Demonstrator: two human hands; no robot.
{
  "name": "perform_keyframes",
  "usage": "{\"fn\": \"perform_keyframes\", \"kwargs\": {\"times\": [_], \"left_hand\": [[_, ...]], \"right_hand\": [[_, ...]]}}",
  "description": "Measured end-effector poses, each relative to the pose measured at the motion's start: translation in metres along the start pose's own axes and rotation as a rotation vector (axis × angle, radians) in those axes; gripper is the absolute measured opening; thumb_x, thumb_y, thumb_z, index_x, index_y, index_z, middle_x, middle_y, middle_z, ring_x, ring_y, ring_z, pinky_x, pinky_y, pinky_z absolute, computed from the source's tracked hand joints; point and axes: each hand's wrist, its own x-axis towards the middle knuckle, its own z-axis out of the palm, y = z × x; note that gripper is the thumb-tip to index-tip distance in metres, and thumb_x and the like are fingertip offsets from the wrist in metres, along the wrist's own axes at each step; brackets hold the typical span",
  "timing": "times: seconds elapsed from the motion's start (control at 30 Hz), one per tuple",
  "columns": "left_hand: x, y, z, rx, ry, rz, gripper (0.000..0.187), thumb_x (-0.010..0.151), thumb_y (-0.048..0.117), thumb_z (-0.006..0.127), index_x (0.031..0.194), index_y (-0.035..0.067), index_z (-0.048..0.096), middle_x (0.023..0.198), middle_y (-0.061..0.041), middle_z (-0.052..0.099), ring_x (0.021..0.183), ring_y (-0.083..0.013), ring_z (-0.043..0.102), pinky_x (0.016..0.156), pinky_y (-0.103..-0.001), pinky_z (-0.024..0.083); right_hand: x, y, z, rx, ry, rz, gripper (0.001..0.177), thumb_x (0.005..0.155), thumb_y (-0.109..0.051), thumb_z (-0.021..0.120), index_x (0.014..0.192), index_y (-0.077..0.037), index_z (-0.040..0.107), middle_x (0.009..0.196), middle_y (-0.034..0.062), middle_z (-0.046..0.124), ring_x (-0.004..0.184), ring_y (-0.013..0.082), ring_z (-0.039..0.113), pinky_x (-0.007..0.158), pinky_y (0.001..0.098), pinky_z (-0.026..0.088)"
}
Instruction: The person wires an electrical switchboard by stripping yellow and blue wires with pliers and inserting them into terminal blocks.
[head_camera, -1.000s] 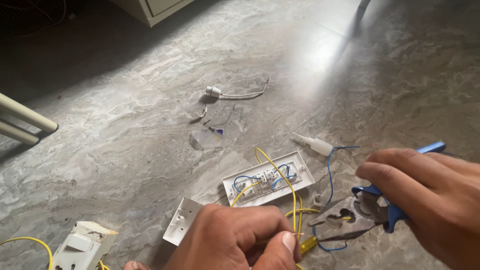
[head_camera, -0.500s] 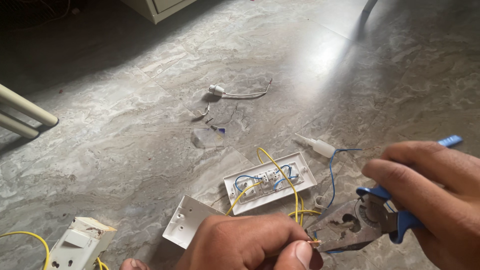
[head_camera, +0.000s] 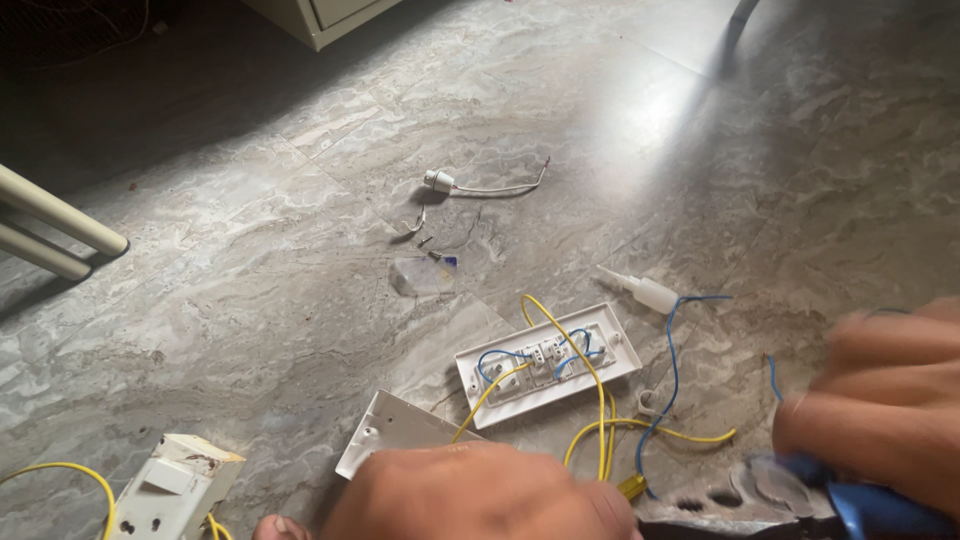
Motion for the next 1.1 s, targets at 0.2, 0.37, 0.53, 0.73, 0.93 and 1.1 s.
{"fn": "perform_keyframes", "kwargs": {"times": [0.2, 0.37, 0.53, 0.73, 0.93, 1.1], "left_hand": [[-0.023, -0.018, -0.004, -0.118, -0.323, -0.062, 0.029, 0.102, 0.033, 0.061, 0.083, 0.012, 0.067, 0.066, -0.002, 0.055, 0.058, -0.0154, 0.063, 0.052, -0.037, 0.047], [-0.022, 0.001, -0.012, -0.020, -0.137, -0.084, 0.028, 0.103, 0.035, 0.063, 0.086, 0.014, 0.069, 0.074, 0.000, 0.064, 0.068, -0.0135, 0.069, 0.064, -0.034, 0.054], [-0.018, 0.022, -0.012, 0.231, 0.317, -0.131, 0.028, 0.103, 0.038, 0.064, 0.088, 0.015, 0.070, 0.082, 0.002, 0.073, 0.077, -0.0117, 0.076, 0.076, -0.030, 0.061], [0.015, 0.013, 0.002, -0.361, -0.093, -0.415, 0.025, 0.094, 0.031, 0.069, 0.081, 0.011, 0.074, 0.067, 0.000, 0.072, 0.062, -0.0077, 0.072, 0.059, -0.025, 0.055], [0.012, 0.016, 0.014, -0.636, -0.111, -0.789, 0.032, 0.096, 0.032, 0.070, 0.081, 0.006, 0.081, 0.064, -0.001, 0.073, 0.060, -0.0047, 0.066, 0.060, -0.025, 0.052], [0.016, 0.013, 0.002, -0.888, -0.085, -0.801, 0.034, 0.098, 0.028, 0.062, 0.088, 0.001, 0.080, 0.070, -0.001, 0.074, 0.064, -0.0039, 0.064, 0.062, -0.025, 0.053]], "right_hand": [[-0.008, 0.023, 0.019, 0.406, -0.749, 0.290, 0.042, 0.067, -0.042, 0.077, 0.105, -0.025, 0.074, 0.098, -0.0023, 0.075, 0.089, 0.0161, 0.070, 0.077, 0.0377, 0.054], [-0.018, 0.028, 0.039, 0.376, -0.688, 0.405, 0.044, 0.066, -0.033, 0.076, 0.108, -0.022, 0.073, 0.105, 0.0018, 0.074, 0.095, 0.0184, 0.071, 0.081, 0.0382, 0.055], [-0.012, 0.019, 0.056, 0.197, -0.324, 0.488, 0.046, 0.066, -0.024, 0.075, 0.112, -0.019, 0.072, 0.112, 0.0059, 0.073, 0.102, 0.0207, 0.072, 0.086, 0.0387, 0.056], [-0.022, -0.007, 0.039, 0.100, 0.452, 0.557, 0.051, 0.065, -0.012, 0.075, 0.116, -0.015, 0.071, 0.120, 0.0109, 0.072, 0.110, 0.0235, 0.074, 0.092, 0.0393, 0.057], [0.021, -0.056, 0.005, 0.038, 0.539, 0.473, 0.055, 0.057, -0.009, 0.081, 0.112, -0.012, 0.072, 0.116, 0.0111, 0.072, 0.108, 0.0260, 0.074, 0.085, 0.0358, 0.061], [0.041, -0.062, -0.003, 0.021, 0.488, 0.451, 0.058, 0.056, -0.010, 0.083, 0.112, -0.010, 0.072, 0.115, 0.0112, 0.072, 0.102, 0.0259, 0.076, 0.074, 0.0331, 0.060]]}}
